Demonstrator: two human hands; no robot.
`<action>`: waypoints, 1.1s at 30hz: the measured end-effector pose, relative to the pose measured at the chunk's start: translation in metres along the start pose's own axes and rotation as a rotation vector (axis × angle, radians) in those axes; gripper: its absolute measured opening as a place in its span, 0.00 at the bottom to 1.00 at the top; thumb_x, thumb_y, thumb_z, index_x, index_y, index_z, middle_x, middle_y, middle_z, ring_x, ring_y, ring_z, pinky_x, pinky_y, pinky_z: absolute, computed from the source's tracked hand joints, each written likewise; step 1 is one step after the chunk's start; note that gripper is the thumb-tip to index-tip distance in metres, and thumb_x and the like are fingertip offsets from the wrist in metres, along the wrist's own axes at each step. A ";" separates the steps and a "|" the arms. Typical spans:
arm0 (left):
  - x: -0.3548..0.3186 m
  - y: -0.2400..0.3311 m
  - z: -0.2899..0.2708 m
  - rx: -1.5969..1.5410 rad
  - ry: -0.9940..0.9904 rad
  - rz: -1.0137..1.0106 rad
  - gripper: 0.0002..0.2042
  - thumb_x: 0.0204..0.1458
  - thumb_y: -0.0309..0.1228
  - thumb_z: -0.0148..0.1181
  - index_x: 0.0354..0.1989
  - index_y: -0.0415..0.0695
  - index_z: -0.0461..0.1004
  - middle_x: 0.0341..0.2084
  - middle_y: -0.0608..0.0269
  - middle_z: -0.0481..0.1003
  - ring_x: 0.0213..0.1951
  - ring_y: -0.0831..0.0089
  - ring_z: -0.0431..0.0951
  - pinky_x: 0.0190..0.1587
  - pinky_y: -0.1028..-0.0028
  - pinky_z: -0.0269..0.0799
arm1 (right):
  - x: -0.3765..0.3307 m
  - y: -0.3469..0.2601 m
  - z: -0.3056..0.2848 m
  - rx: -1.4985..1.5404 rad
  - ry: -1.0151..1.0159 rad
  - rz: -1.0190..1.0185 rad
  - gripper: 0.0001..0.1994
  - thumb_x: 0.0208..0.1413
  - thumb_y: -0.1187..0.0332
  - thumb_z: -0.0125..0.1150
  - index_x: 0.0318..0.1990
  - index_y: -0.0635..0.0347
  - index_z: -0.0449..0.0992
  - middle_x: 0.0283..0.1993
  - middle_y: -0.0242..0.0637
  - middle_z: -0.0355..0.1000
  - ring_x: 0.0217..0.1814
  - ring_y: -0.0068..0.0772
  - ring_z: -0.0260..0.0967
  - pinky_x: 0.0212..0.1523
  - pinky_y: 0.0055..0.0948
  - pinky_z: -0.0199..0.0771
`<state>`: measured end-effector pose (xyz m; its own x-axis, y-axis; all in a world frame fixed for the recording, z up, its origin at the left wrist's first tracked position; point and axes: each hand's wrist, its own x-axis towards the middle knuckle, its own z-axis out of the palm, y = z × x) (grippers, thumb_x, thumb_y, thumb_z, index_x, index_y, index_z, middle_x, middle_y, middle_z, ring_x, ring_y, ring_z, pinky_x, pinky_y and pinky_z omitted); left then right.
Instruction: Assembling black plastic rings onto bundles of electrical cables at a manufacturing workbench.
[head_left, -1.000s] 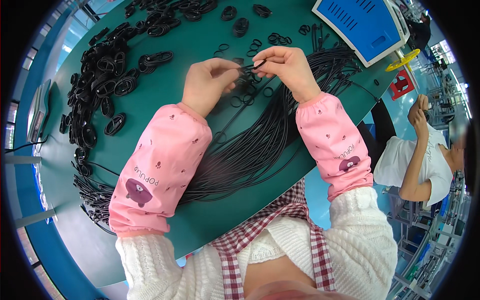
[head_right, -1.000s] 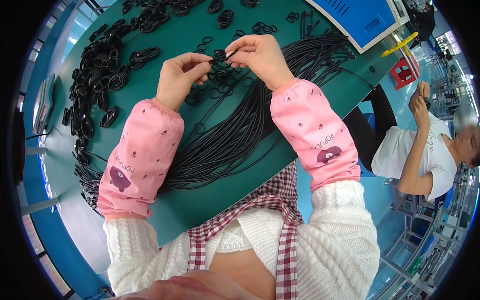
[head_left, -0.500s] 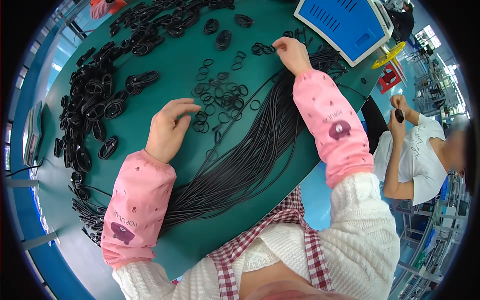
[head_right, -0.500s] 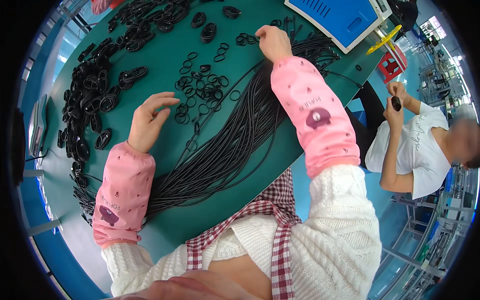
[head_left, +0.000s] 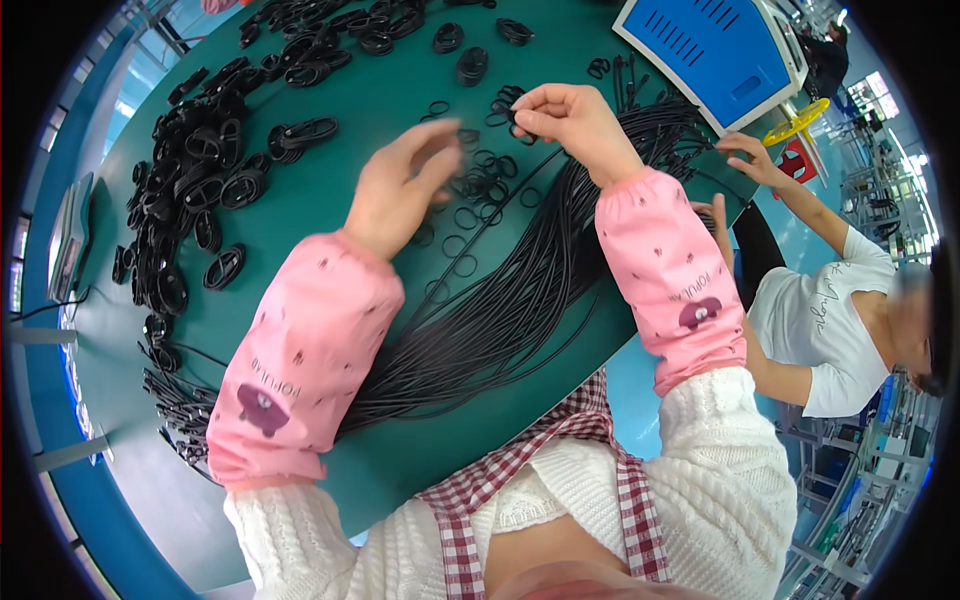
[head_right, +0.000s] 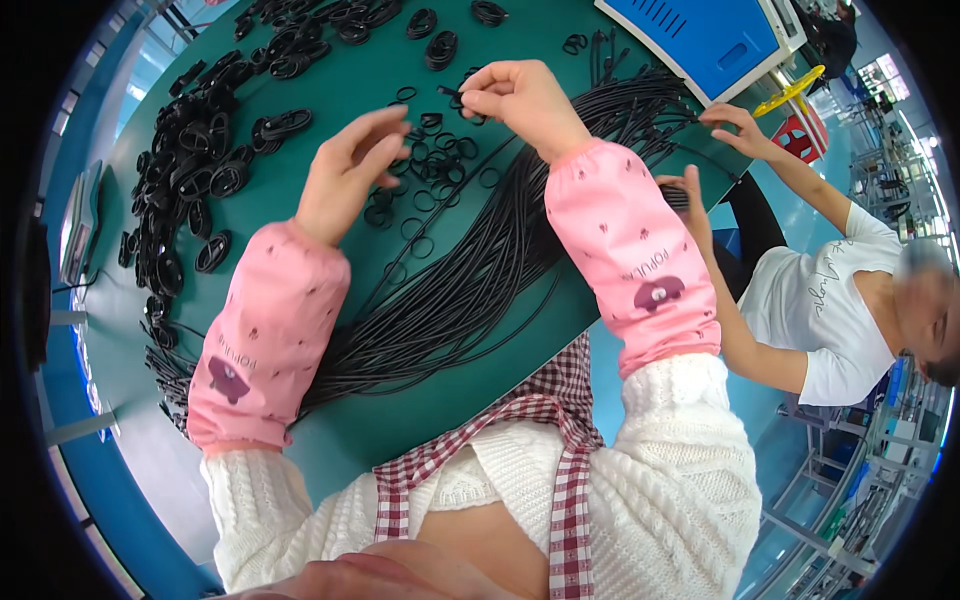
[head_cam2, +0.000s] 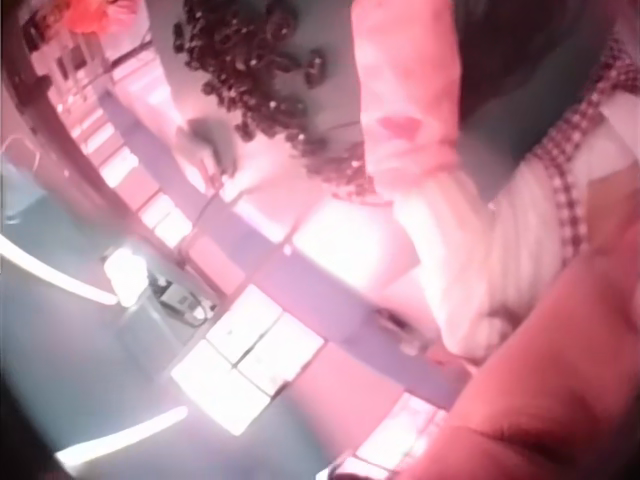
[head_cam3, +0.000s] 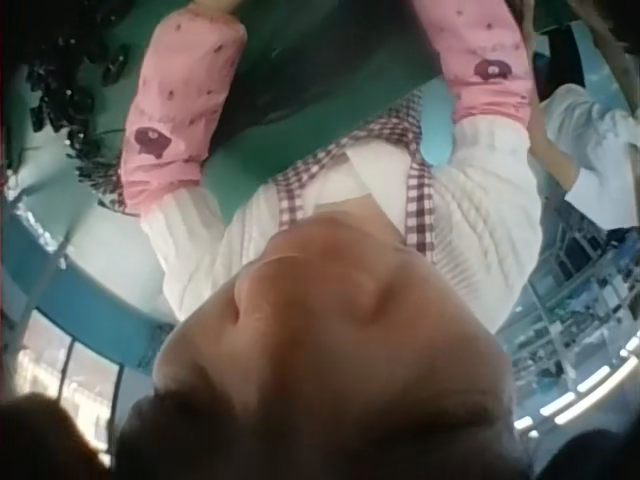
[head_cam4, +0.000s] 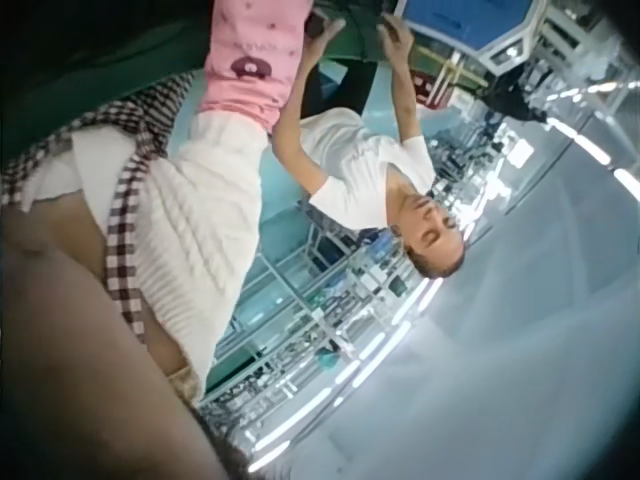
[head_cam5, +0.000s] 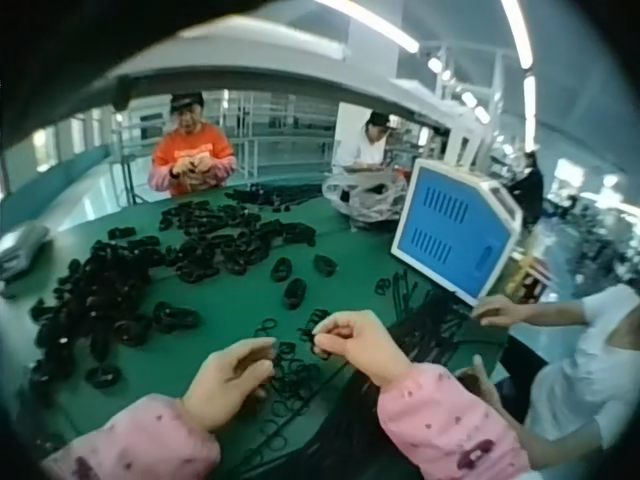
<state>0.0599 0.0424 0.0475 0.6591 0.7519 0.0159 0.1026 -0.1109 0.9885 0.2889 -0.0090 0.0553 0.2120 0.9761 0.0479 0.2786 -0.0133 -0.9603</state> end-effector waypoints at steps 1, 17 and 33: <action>0.002 0.001 0.003 -0.077 0.031 0.012 0.17 0.56 0.29 0.58 0.54 0.39 0.72 0.45 0.58 0.76 0.44 0.73 0.76 0.38 0.76 0.74 | -0.006 -0.003 0.009 0.064 -0.058 -0.019 0.07 0.53 0.75 0.62 0.39 0.68 0.77 0.31 0.35 0.77 0.33 0.21 0.73 0.38 0.19 0.70; -0.071 0.021 -0.018 -0.222 0.072 -0.202 0.09 0.54 0.34 0.60 0.35 0.41 0.75 0.29 0.63 0.78 0.33 0.78 0.78 0.23 0.81 0.65 | -0.073 -0.034 0.060 0.225 -0.143 -0.077 0.10 0.60 0.75 0.50 0.41 0.65 0.79 0.34 0.29 0.74 0.35 0.18 0.69 0.38 0.19 0.71; -0.110 0.003 -0.029 -0.205 0.230 -0.009 0.12 0.52 0.30 0.62 0.40 0.34 0.77 0.29 0.59 0.79 0.31 0.75 0.79 0.24 0.80 0.73 | -0.087 -0.046 0.124 0.284 -0.241 0.012 0.09 0.56 0.67 0.61 0.33 0.66 0.77 0.24 0.26 0.69 0.26 0.14 0.63 0.26 0.16 0.63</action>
<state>-0.0338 -0.0214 0.0531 0.4707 0.8821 0.0179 -0.0608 0.0122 0.9981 0.1415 -0.0661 0.0615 -0.0228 0.9997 0.0025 -0.0011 0.0025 -1.0000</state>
